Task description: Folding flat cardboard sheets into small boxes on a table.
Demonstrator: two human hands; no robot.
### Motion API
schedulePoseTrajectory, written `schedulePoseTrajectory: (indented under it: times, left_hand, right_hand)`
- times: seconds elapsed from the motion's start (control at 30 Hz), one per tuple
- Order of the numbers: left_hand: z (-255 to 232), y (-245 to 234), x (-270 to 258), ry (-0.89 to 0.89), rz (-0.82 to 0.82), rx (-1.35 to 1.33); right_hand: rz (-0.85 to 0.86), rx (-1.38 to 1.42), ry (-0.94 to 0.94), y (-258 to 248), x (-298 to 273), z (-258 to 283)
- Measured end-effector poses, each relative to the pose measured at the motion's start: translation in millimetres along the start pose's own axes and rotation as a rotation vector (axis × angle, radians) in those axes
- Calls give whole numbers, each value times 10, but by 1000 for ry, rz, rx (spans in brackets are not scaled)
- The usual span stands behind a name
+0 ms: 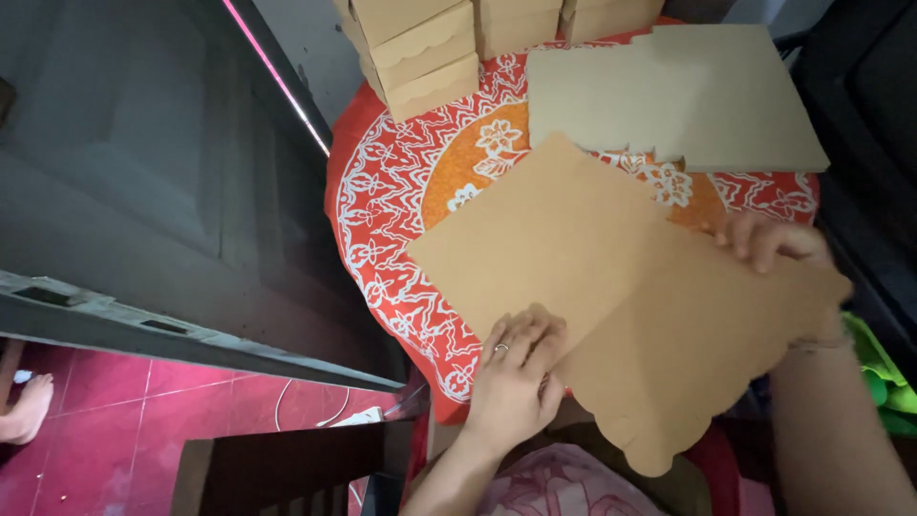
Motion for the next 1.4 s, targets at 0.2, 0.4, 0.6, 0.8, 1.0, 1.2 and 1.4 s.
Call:
schedulePoseTrajectory:
  times: [0.2,0.4,0.6,0.8,1.0,1.2,1.4]
  left_hand:
    - [210,68,-81,41,-154,-46]
    - [407,-104,-42,-252,-339,-302]
    - [516,-225,114,-535,-387,-438]
    - [524,-234,204,-410,-544,-245]
    - [298,249,242,-139,-136,345]
    - [-9,434,220,-269,353,240]
    - [14,556,59,-131,228,477]
  right_hand:
    - [-154,-63,68,20,-118,114]
    - [13,-640,343,362,19,-133]
    - [-78,-614,551,459,85,-404]
    - [-145,-670,450,494,162,-492]
    - [-82,-1080,297,641,157,-661]
    - [72,-1291,35,1131,-128,-661]
    - [351,-1278,-51,1597,-585,-577]
Point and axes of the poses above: each hand's wrist, its own x-axis towards the middle knuckle, its own y-axis out of the palm, z = x × y, the point moved 3 cm from there along x, towards the middle knuckle, and after that the axes turned 8 degrees about -x, right-handed, at the moved point
